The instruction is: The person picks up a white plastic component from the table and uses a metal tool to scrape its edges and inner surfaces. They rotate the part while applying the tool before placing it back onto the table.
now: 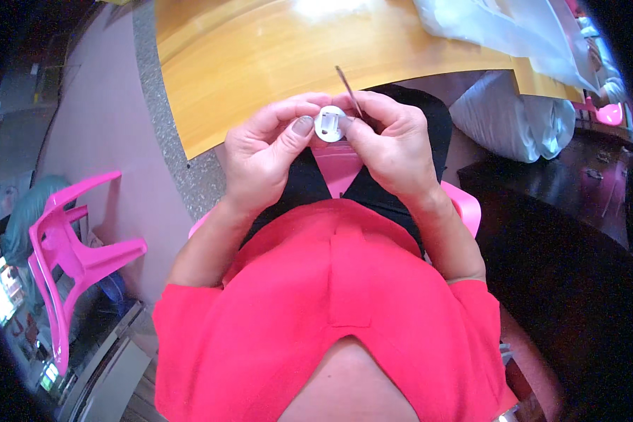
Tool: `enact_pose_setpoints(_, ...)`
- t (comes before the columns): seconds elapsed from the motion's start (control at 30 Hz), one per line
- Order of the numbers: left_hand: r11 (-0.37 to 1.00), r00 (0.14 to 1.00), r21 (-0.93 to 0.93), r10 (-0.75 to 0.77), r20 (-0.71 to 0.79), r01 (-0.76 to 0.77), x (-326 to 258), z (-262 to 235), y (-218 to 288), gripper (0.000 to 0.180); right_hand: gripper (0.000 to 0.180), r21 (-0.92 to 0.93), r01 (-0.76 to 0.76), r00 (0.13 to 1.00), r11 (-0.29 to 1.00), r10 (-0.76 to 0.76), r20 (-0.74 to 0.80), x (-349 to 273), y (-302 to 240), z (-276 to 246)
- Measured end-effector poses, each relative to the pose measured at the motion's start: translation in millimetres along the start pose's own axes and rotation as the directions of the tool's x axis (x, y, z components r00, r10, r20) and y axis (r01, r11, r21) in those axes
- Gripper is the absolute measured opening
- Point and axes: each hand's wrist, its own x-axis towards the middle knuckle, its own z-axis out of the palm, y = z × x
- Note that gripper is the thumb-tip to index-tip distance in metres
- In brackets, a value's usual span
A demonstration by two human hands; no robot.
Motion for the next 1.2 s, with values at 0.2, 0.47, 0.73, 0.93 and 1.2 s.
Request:
enact_pose_setpoints(0.2, 0.967, 0.963, -0.018, -0.253, 0.091, 0.256, 10.9, -8.6, -1.1, 0.023, 0.019, -0.386, 0.231, 0.972, 0.893, -0.227, 0.057, 4.2, 10.6, -1.9)
enact_pose_setpoints(0.47, 0.922, 0.935, -0.172, -0.327, 0.141, 0.348, 8.8, -17.0, -5.2, 0.028, 0.028, -0.459, 0.251, 0.968, 0.852, -0.231, 0.101, -2.0, 7.4, -0.9)
enact_pose_setpoints(0.73, 0.975, 0.981, -0.148, -0.146, 0.131, 0.165, 0.5, -26.9, 4.4, 0.035, 0.042, -0.505, 0.458, 0.889, 0.731, -0.389, 0.243, -29.4, 9.3, -5.1)
enact_pose_setpoints(0.93, 0.995, 0.981, -0.068, -0.057, 0.183, 0.07, -2.9, -29.8, 2.1, 0.035, 0.042, -0.611, 0.482, 0.872, 0.628, -0.413, 0.263, -31.5, 7.9, 1.6)
enact_pose_setpoints(1.2, 0.991, 0.981, -0.086, -0.087, 0.172, 0.103, -5.7, -28.3, 4.5, 0.034, 0.041, -0.622, 0.481, 0.871, 0.618, -0.419, 0.257, -30.0, 9.6, 5.1)
